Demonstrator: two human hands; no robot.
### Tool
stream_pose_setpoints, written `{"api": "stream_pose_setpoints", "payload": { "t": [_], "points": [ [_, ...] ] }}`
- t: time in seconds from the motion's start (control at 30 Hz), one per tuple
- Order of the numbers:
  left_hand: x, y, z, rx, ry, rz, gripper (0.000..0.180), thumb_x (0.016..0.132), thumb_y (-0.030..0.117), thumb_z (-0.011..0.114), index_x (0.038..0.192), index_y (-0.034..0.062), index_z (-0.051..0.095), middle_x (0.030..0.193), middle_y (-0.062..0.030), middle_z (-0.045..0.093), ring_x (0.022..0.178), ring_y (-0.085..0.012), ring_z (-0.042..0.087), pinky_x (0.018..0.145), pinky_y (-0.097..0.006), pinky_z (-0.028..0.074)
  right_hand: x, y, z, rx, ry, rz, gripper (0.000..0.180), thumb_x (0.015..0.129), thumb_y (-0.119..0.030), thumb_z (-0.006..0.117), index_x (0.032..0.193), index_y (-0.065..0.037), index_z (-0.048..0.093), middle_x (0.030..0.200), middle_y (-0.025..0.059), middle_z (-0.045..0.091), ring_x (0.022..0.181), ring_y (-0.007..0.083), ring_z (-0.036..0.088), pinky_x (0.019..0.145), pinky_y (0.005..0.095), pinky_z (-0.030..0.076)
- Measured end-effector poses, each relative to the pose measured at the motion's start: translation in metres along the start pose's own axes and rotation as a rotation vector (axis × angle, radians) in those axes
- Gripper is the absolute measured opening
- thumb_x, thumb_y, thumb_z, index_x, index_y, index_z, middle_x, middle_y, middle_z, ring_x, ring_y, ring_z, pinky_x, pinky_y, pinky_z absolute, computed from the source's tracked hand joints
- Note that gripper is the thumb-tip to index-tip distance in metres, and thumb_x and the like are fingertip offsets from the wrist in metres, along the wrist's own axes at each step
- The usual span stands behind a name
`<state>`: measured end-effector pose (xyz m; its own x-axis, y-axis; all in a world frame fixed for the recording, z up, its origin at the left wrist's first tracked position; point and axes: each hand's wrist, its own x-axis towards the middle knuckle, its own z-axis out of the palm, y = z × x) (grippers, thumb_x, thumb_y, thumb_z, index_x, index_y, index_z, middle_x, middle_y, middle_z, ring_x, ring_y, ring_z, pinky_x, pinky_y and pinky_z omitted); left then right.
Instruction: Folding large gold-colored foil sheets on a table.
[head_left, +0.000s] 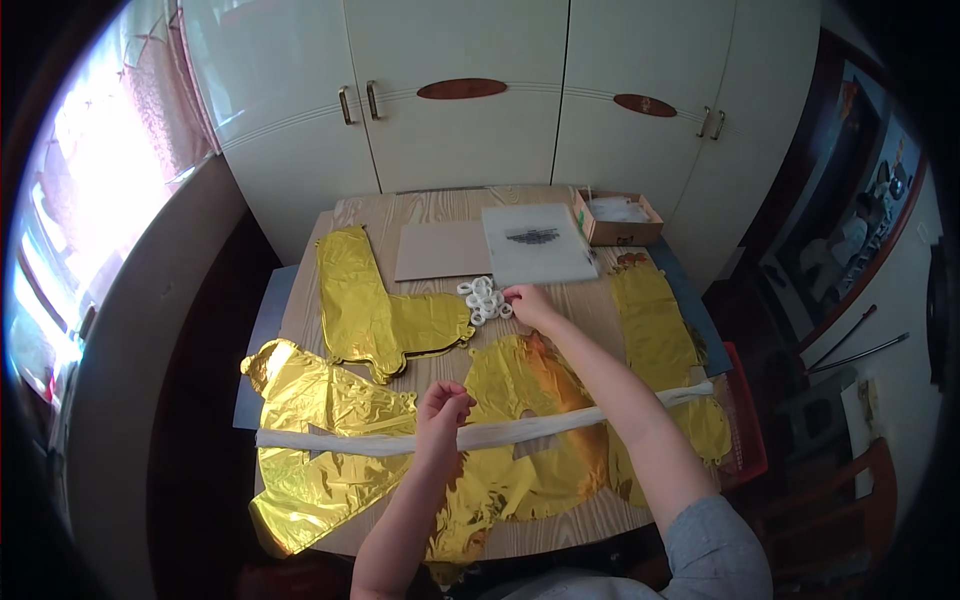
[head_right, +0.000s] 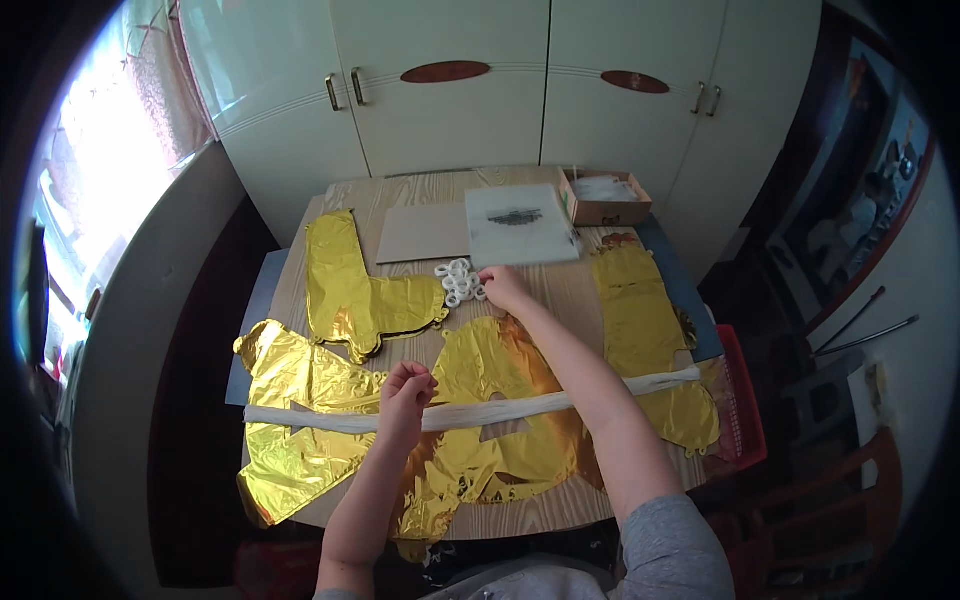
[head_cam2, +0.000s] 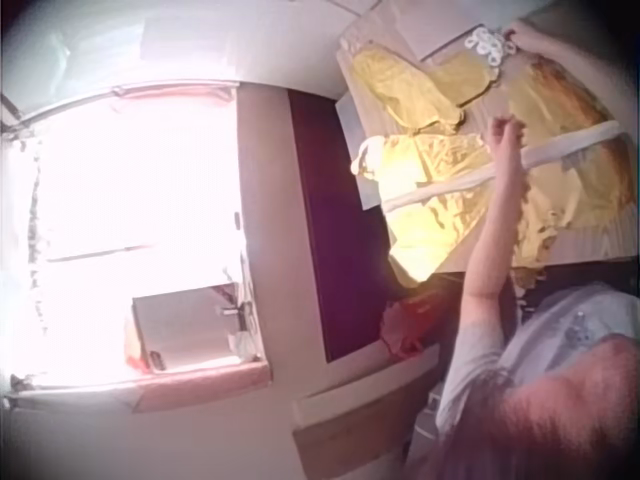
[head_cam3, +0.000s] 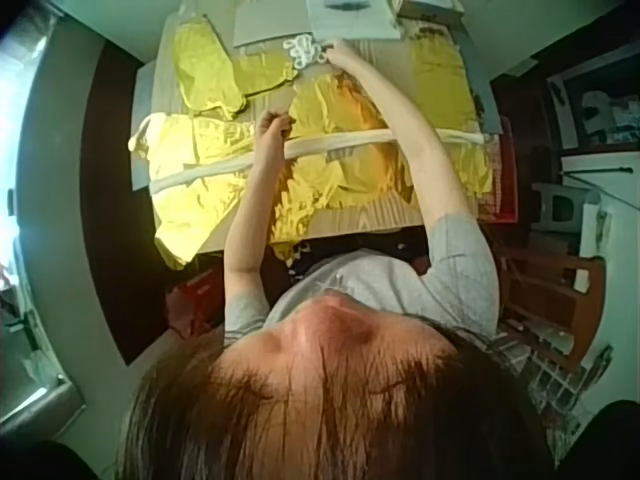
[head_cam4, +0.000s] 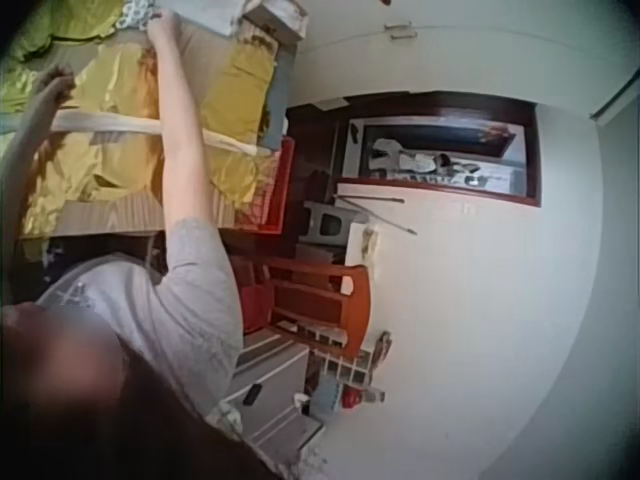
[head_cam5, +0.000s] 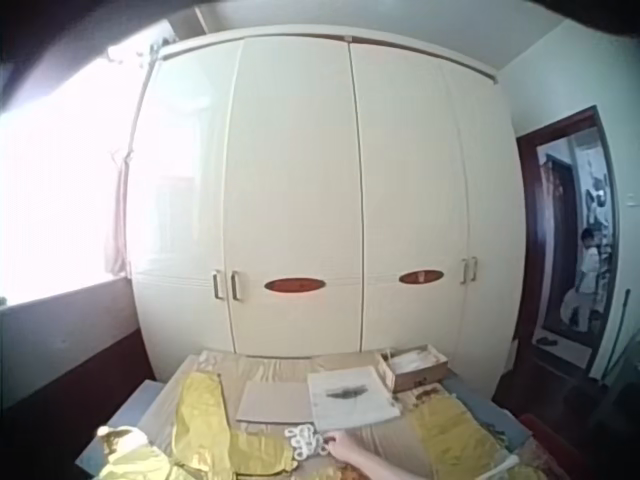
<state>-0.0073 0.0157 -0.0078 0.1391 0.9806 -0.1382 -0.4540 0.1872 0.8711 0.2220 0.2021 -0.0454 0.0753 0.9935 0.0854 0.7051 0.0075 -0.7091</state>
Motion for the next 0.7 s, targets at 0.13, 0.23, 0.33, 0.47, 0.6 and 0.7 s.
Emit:
{"api": "stream_pose_setpoints", "payload": {
  "t": [0.13,0.23,0.33,0.47,0.6,0.7],
  "points": [
    [0.001,0.000,0.002,0.001,-0.003,-0.002,0.007,0.087,0.002,0.057,0.091,0.0074,0.054,0.078,-0.0013,0.057,0.072,-0.0091,0.054,0.067,-0.022,0.043,0.000,0.005,-0.010,-0.027,0.095,-0.059,0.025,0.086,-0.011,0.053,0.105,-0.005,0.069,0.102,0.0171,0.068,0.095,0.0290,0.065,0.082,0.0378,0.050],
    [-0.001,0.002,0.005,0.042,-0.008,0.005,0.006,0.087,0.003,0.057,0.091,0.0074,0.054,0.078,-0.0008,0.057,0.074,-0.0090,0.055,0.068,-0.021,0.042,-0.018,0.009,-0.023,0.042,0.164,-0.167,0.025,0.085,-0.010,0.052,0.104,-0.004,0.067,0.103,0.0173,0.064,0.092,0.0330,0.063,0.081,0.0400,0.050],
    [-0.002,-0.001,0.003,0.215,-0.030,0.112,0.006,0.087,0.005,0.057,0.094,0.0059,0.057,0.081,0.0006,0.058,0.076,-0.0093,0.056,0.069,-0.022,0.042,-0.078,-0.027,-0.046,0.133,-0.025,-0.283,0.023,0.085,-0.012,0.057,0.104,-0.004,0.067,0.095,0.0161,0.064,0.088,0.0305,0.063,0.079,0.0386,0.050],
    [-0.002,0.003,0.004,0.767,-0.092,0.296,0.012,0.085,0.009,0.062,0.095,0.0027,0.064,0.082,-0.0032,0.061,0.076,-0.0144,0.057,0.072,-0.026,0.045,-0.159,-0.050,-0.071,-0.055,-0.285,-0.381,0.019,0.083,-0.018,0.062,0.096,-0.005,0.070,0.087,0.0122,0.063,0.085,0.0282,0.063,0.077,0.0377,0.050],
    [-0.005,-0.003,0.007,1.156,-0.172,0.466,0.015,0.080,0.011,0.066,0.093,0.0035,0.068,0.085,-0.0083,0.064,0.081,-0.0235,0.059,0.075,-0.033,0.048,-0.194,-0.038,-0.061,-0.088,-0.306,-0.448,0.017,0.084,-0.020,0.064,0.092,-0.006,0.071,0.087,0.0098,0.063,0.085,0.0284,0.062,0.077,0.0389,0.050],
    [-0.009,-0.009,0.010,1.262,-0.215,0.481,0.016,0.077,0.012,0.067,0.091,0.0046,0.069,0.087,-0.0102,0.065,0.087,-0.0295,0.058,0.079,-0.039,0.049,-0.199,-0.027,-0.048,-0.029,-0.261,-0.454,0.016,0.084,-0.020,0.065,0.090,-0.007,0.070,0.087,0.0092,0.063,0.085,0.0280,0.062,0.077,0.0387,0.050]
  ]
}}
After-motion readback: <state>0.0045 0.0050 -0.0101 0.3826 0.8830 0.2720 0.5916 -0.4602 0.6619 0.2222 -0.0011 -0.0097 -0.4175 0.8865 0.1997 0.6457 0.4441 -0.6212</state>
